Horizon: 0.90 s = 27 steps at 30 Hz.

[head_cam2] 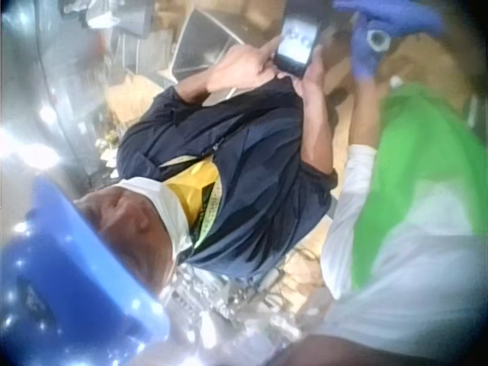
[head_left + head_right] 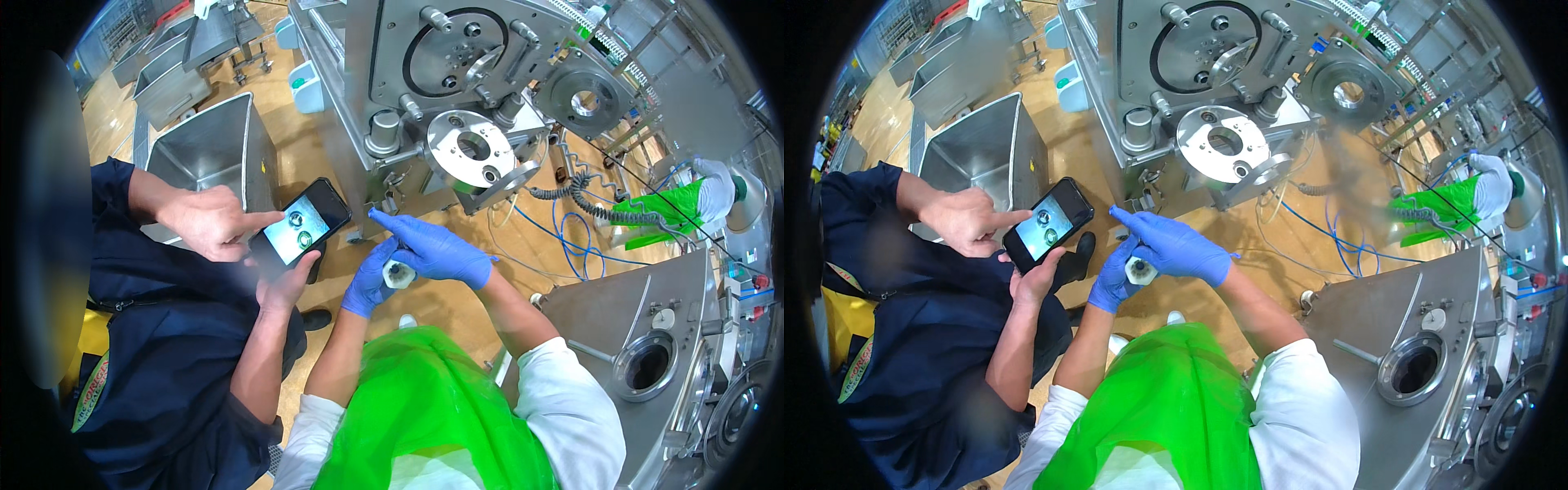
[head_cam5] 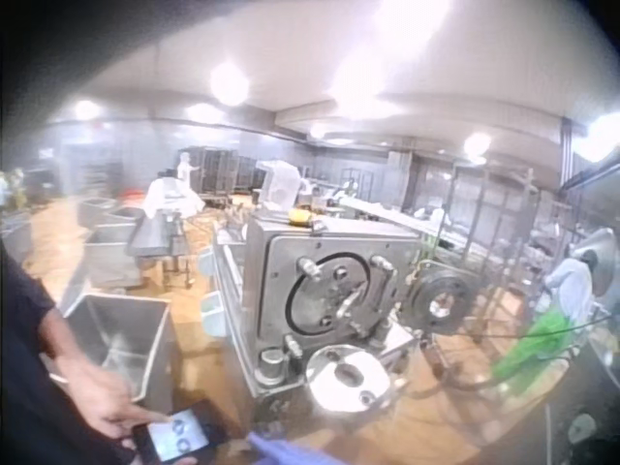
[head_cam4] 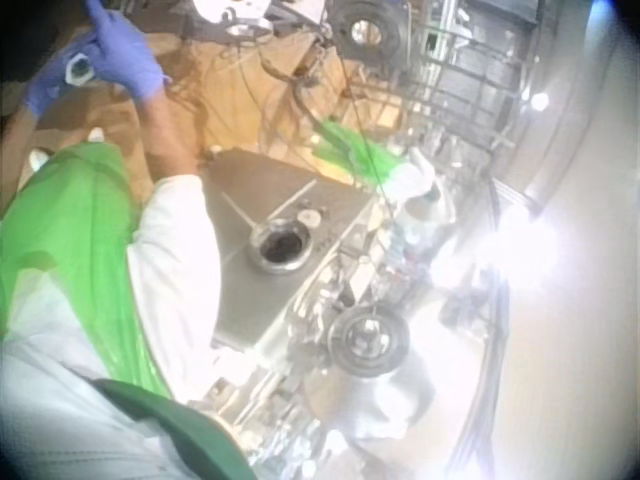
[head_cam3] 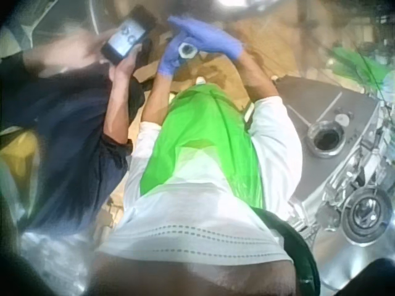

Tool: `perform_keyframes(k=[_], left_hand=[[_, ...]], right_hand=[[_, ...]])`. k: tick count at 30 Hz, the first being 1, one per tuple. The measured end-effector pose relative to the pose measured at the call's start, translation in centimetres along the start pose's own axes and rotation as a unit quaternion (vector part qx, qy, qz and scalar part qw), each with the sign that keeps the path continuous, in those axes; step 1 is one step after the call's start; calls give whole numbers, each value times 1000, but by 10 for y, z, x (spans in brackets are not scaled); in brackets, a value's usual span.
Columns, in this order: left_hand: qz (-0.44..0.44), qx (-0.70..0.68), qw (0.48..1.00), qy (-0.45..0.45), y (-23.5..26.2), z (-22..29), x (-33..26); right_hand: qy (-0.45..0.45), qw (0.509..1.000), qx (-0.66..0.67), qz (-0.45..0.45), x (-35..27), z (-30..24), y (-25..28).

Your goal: The person handles small cylindrical machine parts, aligns them with a larger white component, and inserts them into a machine fixture. A coworker holds a smartphone and points at the screen while the person continues to place parts into the machine.

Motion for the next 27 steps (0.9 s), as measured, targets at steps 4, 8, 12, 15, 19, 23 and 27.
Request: perform_keyframes(k=[4, 8, 12, 15, 19, 23, 27], left_hand=[[12, -7, 1000, -9, 2, -2, 2], [25, 40, 998, -40, -1, 10, 0], [80, 73, 993, -47, -11, 25, -14], [83, 94, 991, -52, -11, 26, -17], [68, 106, 989, -76, -9, 27, -18], [72, 122, 985, -97, 3, 27, -9], [93, 107, 984, -110, 6, 28, 1]], right_hand=[[47, 998, -33, 18, -1, -9, 1], [125, 968, -139, 169, 5, -17, 28], [-242, 901, -303, 193, 26, 3, 68], [-368, 838, -381, 133, 43, 76, 73], [-353, 865, -335, 124, 47, 108, 86], [-336, 870, -338, 125, 49, 106, 92], [-326, 882, -330, 88, 56, 102, 106]])
Point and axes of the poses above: each hand's wrist, its own x-axis towards the middle knuckle, its own y-axis out of the back of the hand, z = x × y, the point moved 3 cm from there along x, towards the middle knuckle, and after that the axes turned 5 degrees about x, right-handed, at the moved point
